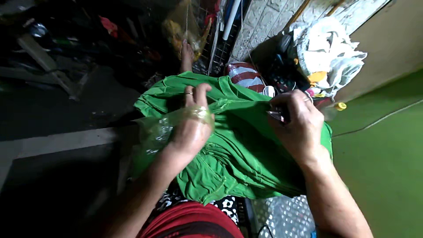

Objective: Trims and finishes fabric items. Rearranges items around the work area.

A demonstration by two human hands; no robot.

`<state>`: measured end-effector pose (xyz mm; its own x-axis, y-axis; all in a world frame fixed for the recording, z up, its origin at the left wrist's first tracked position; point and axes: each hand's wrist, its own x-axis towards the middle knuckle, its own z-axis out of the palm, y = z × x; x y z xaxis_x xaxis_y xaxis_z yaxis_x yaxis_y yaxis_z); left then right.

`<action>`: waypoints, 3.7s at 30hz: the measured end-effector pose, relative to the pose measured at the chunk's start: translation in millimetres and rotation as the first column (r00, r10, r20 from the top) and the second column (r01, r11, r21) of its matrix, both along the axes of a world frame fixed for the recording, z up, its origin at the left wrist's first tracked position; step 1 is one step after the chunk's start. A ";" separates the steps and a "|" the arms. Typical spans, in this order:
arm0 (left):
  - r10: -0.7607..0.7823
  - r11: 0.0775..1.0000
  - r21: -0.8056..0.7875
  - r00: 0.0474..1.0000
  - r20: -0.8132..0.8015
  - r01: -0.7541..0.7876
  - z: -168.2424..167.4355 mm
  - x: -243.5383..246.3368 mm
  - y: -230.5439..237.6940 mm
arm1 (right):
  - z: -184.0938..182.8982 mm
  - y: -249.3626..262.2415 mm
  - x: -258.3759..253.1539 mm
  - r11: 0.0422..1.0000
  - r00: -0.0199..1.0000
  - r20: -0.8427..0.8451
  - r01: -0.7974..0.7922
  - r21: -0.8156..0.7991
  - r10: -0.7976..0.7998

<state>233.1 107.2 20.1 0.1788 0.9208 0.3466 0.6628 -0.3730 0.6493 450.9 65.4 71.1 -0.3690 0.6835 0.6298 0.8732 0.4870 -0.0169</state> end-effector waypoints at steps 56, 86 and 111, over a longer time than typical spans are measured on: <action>-0.899 0.410 -0.135 0.375 -0.224 0.902 -3.7 117.9 45.3 | -33.2 -76.6 113.0 0.867 0.875 -0.481 -0.203 -0.455 -0.047; -0.890 0.422 -0.393 0.456 -0.007 0.817 -4.2 162.2 72.0 | -151.5 -21.7 115.6 0.950 0.696 -0.680 0.010 -0.311 -0.230; -0.898 0.429 -0.344 0.353 -0.263 0.835 4.9 139.7 57.5 | -164.7 -33.5 102.8 0.983 0.629 -0.765 -0.002 -0.182 -0.140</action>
<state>372.7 164.8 24.9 0.9784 0.2002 -0.0514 0.1960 -0.8192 0.5389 553.6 31.8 -93.5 0.2560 0.7971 0.5470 0.5347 0.3546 -0.7670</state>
